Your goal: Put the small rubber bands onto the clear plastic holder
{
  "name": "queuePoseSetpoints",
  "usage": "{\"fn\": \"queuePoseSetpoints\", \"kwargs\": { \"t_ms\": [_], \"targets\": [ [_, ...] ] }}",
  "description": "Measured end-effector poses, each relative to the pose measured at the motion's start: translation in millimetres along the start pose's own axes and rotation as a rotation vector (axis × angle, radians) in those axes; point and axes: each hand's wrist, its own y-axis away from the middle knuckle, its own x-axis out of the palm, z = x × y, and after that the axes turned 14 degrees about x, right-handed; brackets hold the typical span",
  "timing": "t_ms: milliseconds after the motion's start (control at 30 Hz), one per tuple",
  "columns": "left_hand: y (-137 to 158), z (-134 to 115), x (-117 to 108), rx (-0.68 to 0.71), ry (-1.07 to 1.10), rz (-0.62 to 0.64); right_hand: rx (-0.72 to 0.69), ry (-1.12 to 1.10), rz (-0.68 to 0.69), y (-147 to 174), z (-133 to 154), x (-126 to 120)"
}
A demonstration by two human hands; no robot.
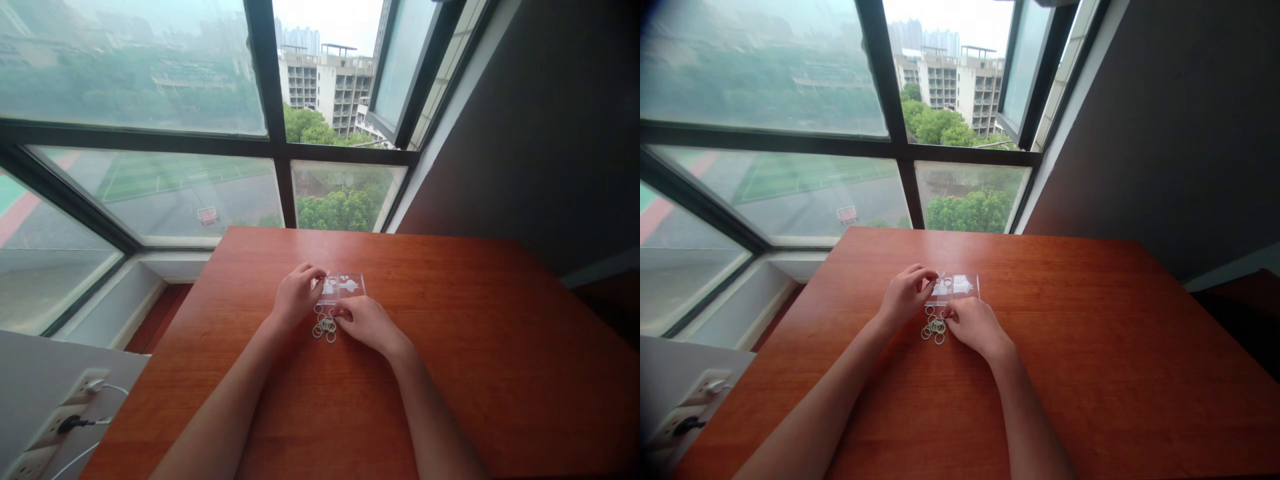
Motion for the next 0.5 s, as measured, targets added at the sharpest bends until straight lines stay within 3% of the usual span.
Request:
{"fn": "queuePoseSetpoints", "kwargs": {
  "t_ms": [267, 500],
  "targets": [
    [-1.3, -2.2, -3.2, 0.020, 0.044, 0.017, -0.029, 0.006, -0.080, -1.3, 1.2, 0.3],
    [-2.2, -6.8, -3.9, 0.046, 0.203, 0.029, 0.022, -0.139, -0.257, -7.0, -1.3, -1.5]
  ]
}}
